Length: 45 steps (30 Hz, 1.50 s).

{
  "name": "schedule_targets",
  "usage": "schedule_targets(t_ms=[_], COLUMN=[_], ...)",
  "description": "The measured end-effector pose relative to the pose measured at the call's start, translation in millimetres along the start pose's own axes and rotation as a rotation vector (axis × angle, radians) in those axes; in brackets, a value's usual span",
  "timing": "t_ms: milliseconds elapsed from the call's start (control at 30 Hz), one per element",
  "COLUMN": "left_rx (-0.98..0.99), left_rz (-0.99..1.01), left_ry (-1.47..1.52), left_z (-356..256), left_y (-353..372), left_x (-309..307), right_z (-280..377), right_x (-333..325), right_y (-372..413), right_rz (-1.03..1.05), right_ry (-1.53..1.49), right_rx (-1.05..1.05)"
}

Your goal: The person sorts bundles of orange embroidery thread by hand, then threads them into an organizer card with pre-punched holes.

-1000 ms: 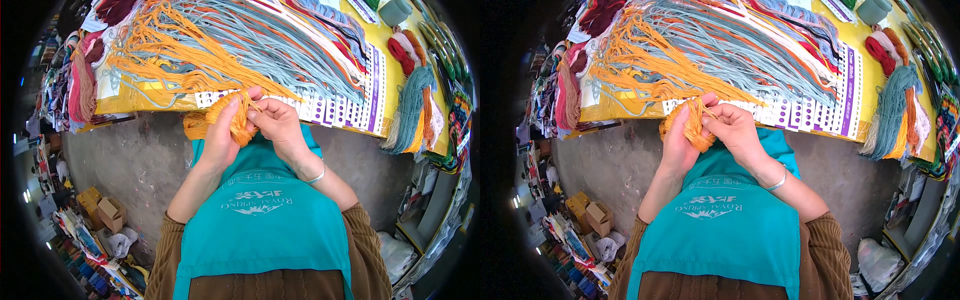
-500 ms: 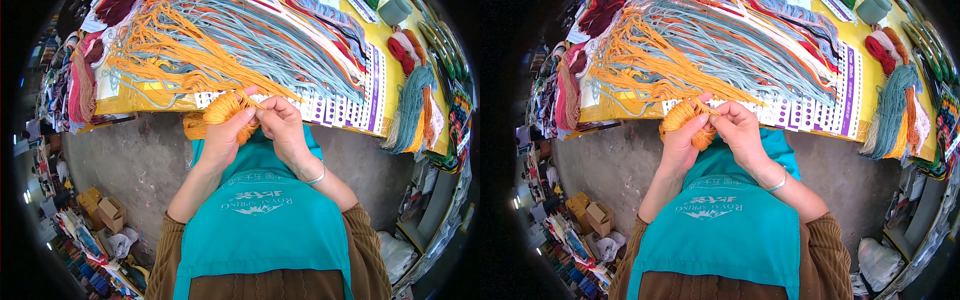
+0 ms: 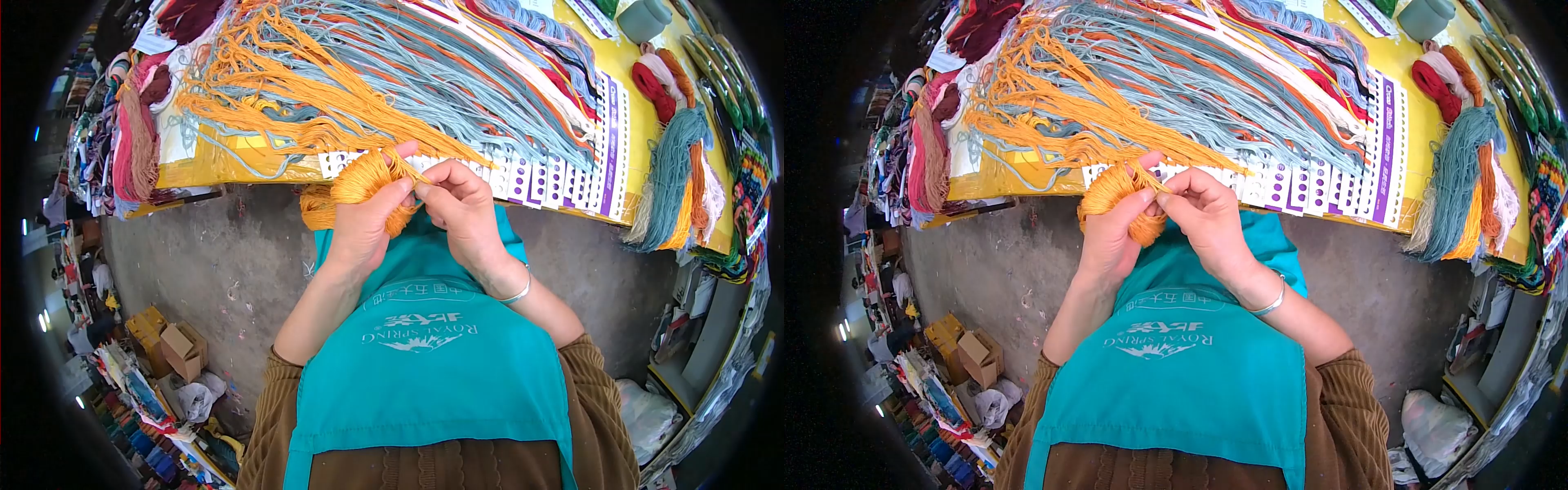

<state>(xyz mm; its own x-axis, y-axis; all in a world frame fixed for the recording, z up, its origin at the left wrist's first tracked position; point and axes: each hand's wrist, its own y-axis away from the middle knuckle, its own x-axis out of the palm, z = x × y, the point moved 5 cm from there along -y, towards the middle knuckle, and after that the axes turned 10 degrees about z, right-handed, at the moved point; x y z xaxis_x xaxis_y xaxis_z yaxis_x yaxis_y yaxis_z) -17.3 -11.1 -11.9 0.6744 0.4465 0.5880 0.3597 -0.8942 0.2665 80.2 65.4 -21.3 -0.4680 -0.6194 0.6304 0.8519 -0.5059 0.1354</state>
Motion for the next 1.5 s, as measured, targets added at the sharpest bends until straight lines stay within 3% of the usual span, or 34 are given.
schedule_targets(t_ms=[600,700,1100,1167,1267,1400,1500], left_rx=[0.048,0.060,0.052,0.032,0.056,-0.011,-0.155], left_rz=[-0.052,0.008,0.095,0.121,0.086,0.057,0.179], left_ry=[-0.022,0.034,0.190,0.247,0.096,-0.425,-0.569], left_z=[-5,-3,-2,-2,-7,-9,-17], left_y=[2,1,-1,0,1,5,9], left_x=[4,-1,0,-1,1,3,-9], right_z=[-7,-5,-1,3,8,13,25], right_x=[-9,-8,-5,0,2,-10,-12], right_y=[2,0,0,1,3,14,26], right_rz=[-0.057,-0.024,0.116,0.086,0.085,0.022,0.062], right_ry=[-0.045,-0.231,-0.301,-0.132,0.172,0.499,0.561], right_rx=[0.025,0.006,0.072,0.119,0.104,0.213,-0.020])
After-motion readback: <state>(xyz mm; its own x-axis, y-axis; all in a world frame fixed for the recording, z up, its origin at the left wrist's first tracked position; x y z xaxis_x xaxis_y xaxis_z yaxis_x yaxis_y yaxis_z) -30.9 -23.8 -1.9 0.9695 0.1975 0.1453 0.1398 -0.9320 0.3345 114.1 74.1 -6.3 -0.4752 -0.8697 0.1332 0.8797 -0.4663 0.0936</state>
